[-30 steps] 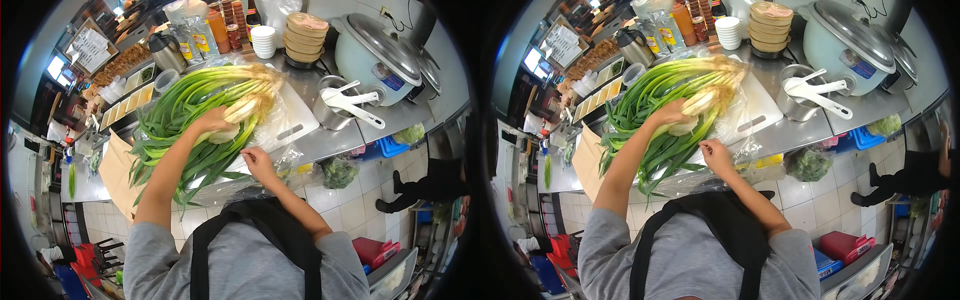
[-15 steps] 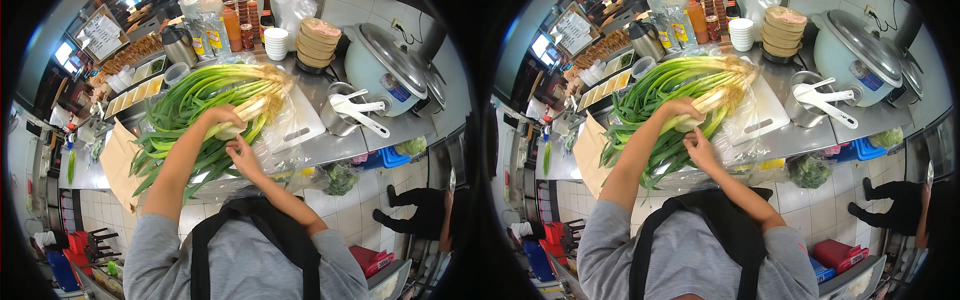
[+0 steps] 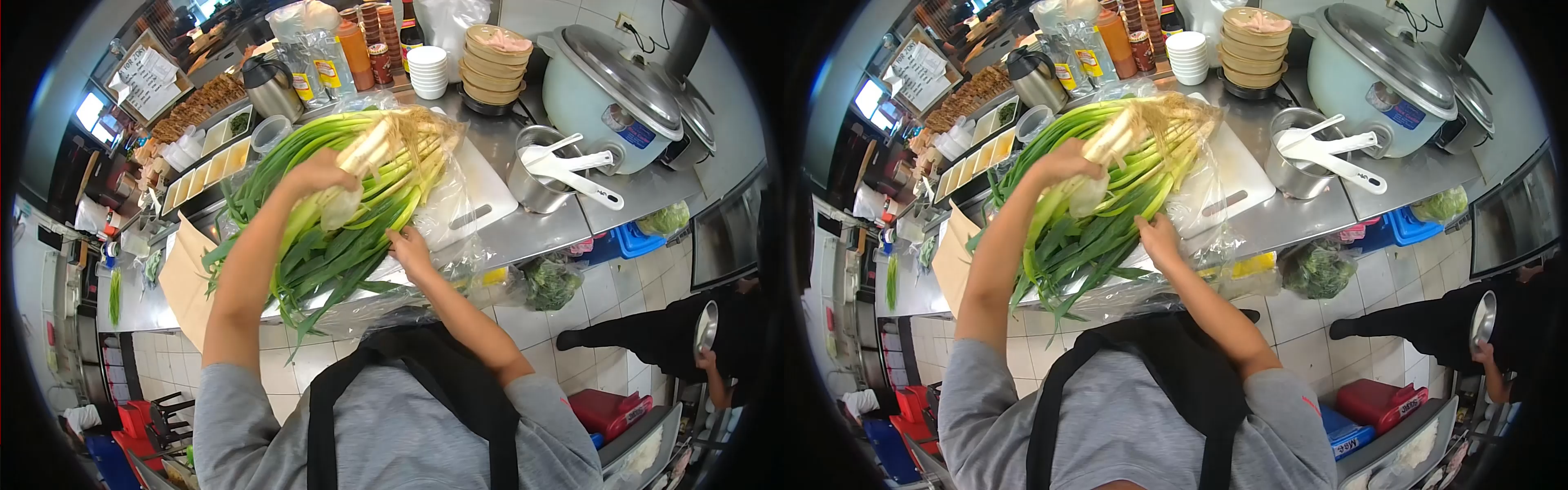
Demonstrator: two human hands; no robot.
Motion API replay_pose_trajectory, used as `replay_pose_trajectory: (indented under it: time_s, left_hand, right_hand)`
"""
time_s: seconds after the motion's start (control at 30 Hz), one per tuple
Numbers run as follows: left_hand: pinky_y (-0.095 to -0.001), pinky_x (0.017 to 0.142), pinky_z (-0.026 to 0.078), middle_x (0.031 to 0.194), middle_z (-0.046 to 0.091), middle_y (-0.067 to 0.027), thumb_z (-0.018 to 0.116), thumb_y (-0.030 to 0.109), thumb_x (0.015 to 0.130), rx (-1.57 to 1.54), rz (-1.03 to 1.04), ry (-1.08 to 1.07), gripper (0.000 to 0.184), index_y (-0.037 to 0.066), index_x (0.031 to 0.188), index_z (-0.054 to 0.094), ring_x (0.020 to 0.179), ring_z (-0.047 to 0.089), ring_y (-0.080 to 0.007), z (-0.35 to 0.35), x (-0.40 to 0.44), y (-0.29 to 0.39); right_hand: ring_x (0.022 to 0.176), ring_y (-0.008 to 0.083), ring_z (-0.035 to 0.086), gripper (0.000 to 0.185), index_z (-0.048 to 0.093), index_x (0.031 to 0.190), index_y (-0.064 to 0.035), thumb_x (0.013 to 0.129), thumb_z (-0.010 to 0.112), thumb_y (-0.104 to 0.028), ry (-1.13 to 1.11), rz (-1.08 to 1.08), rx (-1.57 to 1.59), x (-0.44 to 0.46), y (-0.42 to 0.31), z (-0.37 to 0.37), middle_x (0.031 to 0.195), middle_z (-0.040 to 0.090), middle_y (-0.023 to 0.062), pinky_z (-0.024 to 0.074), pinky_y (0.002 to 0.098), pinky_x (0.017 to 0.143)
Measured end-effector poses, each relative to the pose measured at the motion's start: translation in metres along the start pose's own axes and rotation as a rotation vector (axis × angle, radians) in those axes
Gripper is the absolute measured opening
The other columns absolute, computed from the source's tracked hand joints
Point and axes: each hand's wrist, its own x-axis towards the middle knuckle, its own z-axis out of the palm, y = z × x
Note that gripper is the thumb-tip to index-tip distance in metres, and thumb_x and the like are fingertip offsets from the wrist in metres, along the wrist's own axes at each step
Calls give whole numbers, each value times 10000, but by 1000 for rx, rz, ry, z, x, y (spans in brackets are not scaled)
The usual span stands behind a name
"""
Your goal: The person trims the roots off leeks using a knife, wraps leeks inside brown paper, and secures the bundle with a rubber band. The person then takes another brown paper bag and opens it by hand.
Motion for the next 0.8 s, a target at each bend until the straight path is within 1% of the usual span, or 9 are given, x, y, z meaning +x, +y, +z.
replay_pose_trajectory:
  time_s: [0.07, 0.1, 0.17, 0.3, 0.37, 0.6, 0.67, 0.73, 0.8]
  left_hand:
    - [-275, 707, 454, 834, 648, -91, 717, 194, 576, -63, 10, 46, 421, -11, 938, 654, 723, 584, -163, -17, -19, 19]
    - [-275, 707, 454, 834, 648, -91, 717, 194, 576, -66, 7, 49, 421, -11, 938, 654, 723, 584, -163, -23, -25, 23]
    - [-274, 699, 464, 832, 651, -91, 722, 210, 572, -112, 12, 88, 465, -26, 966, 648, 731, 595, -160, -38, -34, 28]
    - [-265, 687, 459, 826, 650, -81, 712, 201, 590, -163, 51, 71, 451, -30, 972, 648, 730, 589, -142, -60, -52, 43]
    - [-248, 698, 455, 842, 637, -64, 699, 162, 601, -147, 56, 45, 418, -23, 969, 628, 736, 569, -114, -69, -54, 45]
    - [-269, 689, 461, 832, 643, -69, 692, 200, 591, 41, 84, 93, 421, -17, 946, 630, 724, 584, -138, -89, -74, 78]
    - [-271, 686, 463, 826, 644, -72, 690, 204, 592, 107, 74, 85, 418, -15, 943, 631, 718, 587, -140, -92, -75, 87]
    - [-273, 682, 465, 820, 646, -74, 688, 209, 594, 171, 62, 72, 415, -13, 940, 632, 712, 589, -142, -89, -69, 89]
    - [-300, 643, 488, 813, 657, -142, 696, 229, 549, 259, 142, 94, 427, -5, 903, 645, 683, 621, -198, -77, -54, 78]
  right_hand:
    - [777, 216, 608, 368, 590, 987, 45, 842, 613, -292, -55, 134, 222, -10, -24, 3, 820, 628, 137, 503, 330, 697]
    - [777, 216, 608, 368, 590, 987, 45, 842, 613, -292, -58, 134, 220, -8, -29, 4, 820, 628, 137, 503, 330, 697]
    - [839, 229, 581, 449, 474, 1163, -6, 865, 609, -313, -120, 305, 153, 1, -36, 6, 976, 581, 131, 507, 381, 763]
    - [940, 290, 587, 462, 500, 1140, 39, 862, 610, -313, -36, 363, 321, 13, -35, 20, 1058, 576, 178, 530, 427, 759]
    - [995, 297, 565, 444, 445, 1198, 14, 889, 579, -274, -192, 344, 413, 8, -47, 22, 1146, 530, 176, 520, 453, 820]
    - [973, 267, 566, 288, 461, 1172, -49, 933, 506, -203, -411, 427, 646, -18, -62, 73, 1138, 540, 109, 514, 424, 804]
    - [993, 248, 552, 294, 461, 1171, -61, 932, 521, -221, -465, 431, 692, -32, -60, 92, 1123, 541, 106, 481, 436, 885]
    - [1007, 247, 547, 297, 458, 1179, -74, 930, 526, -221, -467, 458, 707, -40, -54, 114, 1138, 535, 95, 468, 438, 901]
    - [1021, 247, 542, 301, 455, 1186, -87, 928, 530, -222, -474, 481, 721, -39, -41, 128, 1153, 529, 84, 456, 441, 916]
